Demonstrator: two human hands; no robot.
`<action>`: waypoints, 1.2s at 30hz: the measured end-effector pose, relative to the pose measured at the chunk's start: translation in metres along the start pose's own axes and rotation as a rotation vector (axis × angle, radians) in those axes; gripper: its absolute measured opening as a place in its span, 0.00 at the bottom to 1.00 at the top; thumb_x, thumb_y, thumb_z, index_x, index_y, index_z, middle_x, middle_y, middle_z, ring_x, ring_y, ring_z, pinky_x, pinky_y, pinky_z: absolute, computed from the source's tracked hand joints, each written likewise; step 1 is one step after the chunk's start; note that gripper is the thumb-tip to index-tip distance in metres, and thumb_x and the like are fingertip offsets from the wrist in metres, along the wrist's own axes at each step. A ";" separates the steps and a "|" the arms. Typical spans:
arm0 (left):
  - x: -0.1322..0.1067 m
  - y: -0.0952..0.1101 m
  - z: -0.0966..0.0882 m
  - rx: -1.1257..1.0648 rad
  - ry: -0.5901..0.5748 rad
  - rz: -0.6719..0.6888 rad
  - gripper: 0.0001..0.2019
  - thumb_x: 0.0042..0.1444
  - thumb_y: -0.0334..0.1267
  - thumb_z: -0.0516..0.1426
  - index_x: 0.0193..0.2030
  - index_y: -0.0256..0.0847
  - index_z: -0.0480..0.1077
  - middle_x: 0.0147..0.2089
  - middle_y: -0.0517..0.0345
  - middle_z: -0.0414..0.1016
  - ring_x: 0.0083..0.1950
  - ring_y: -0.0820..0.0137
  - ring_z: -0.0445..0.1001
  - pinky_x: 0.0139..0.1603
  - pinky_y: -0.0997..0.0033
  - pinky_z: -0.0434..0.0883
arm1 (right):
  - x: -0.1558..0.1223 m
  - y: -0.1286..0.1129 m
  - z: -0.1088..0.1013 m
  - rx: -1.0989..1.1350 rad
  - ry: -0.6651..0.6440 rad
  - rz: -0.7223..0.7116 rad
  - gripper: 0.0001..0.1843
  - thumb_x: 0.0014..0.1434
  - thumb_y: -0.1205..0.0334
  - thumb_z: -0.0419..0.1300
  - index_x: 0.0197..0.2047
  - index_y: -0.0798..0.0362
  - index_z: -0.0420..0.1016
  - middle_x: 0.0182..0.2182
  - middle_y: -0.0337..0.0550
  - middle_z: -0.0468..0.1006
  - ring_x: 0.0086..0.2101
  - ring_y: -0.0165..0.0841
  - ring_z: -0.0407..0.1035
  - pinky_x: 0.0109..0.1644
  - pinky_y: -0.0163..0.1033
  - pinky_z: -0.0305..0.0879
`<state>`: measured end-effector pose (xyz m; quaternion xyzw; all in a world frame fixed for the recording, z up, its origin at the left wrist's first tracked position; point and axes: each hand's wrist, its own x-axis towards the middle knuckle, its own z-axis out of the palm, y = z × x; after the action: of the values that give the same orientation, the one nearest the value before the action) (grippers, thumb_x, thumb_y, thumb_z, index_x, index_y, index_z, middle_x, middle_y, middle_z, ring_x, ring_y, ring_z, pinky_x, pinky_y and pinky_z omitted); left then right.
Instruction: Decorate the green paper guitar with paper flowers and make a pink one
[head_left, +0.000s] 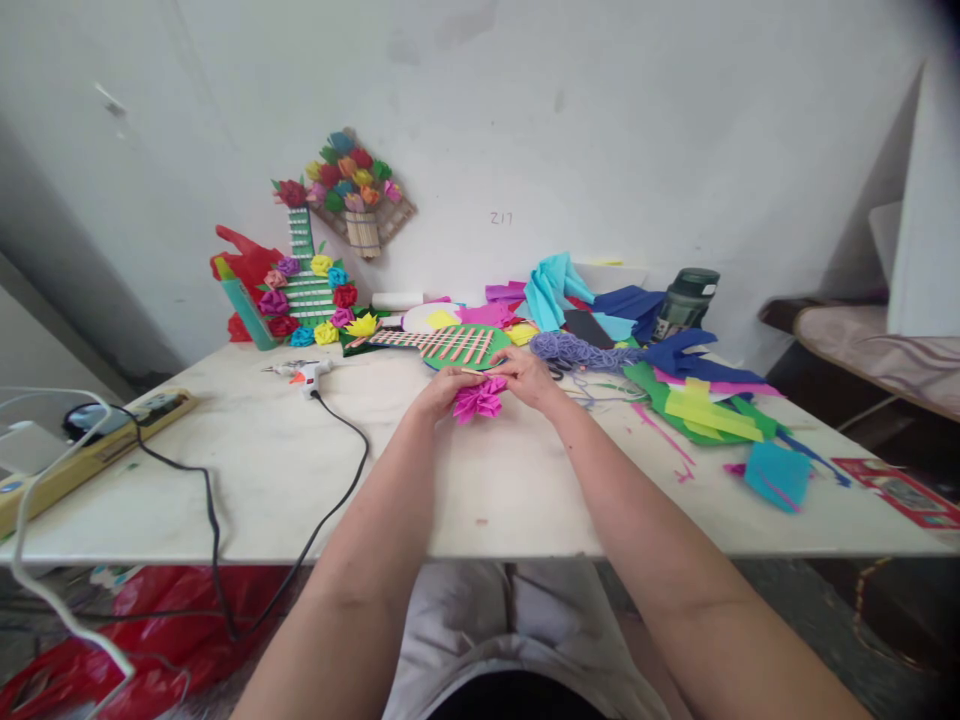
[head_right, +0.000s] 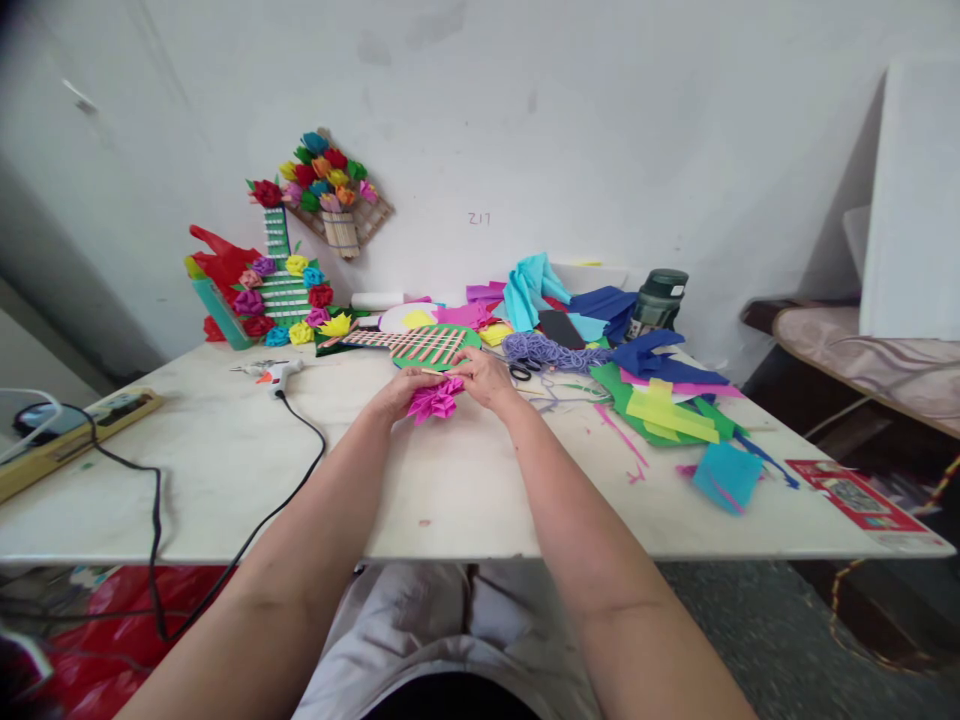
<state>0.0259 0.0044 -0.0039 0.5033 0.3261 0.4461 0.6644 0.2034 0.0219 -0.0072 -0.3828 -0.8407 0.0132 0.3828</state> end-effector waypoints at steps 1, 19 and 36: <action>0.001 -0.001 -0.001 0.001 0.001 0.009 0.03 0.39 0.28 0.62 0.23 0.29 0.74 0.21 0.53 0.73 0.22 0.75 0.67 0.27 0.73 0.62 | 0.000 0.000 0.000 0.005 0.005 0.000 0.11 0.54 0.66 0.57 0.36 0.47 0.81 0.40 0.42 0.76 0.39 0.33 0.69 0.40 0.37 0.64; 0.005 -0.005 -0.002 0.023 0.026 0.094 0.04 0.39 0.29 0.62 0.21 0.31 0.71 0.20 0.56 0.70 0.21 0.76 0.65 0.24 0.74 0.59 | -0.002 -0.012 -0.007 -0.208 0.004 -0.064 0.13 0.55 0.67 0.55 0.38 0.47 0.81 0.45 0.41 0.76 0.39 0.34 0.70 0.37 0.35 0.63; 0.006 -0.007 -0.008 0.112 -0.010 0.140 0.14 0.43 0.41 0.64 0.19 0.34 0.66 0.17 0.61 0.62 0.19 0.79 0.57 0.20 0.74 0.51 | -0.004 -0.018 -0.008 -0.217 -0.020 -0.065 0.15 0.56 0.68 0.54 0.39 0.47 0.80 0.44 0.42 0.76 0.38 0.33 0.70 0.36 0.34 0.62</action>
<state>0.0230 0.0123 -0.0127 0.5636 0.3112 0.4700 0.6039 0.1988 0.0044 0.0018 -0.3944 -0.8529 -0.0864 0.3309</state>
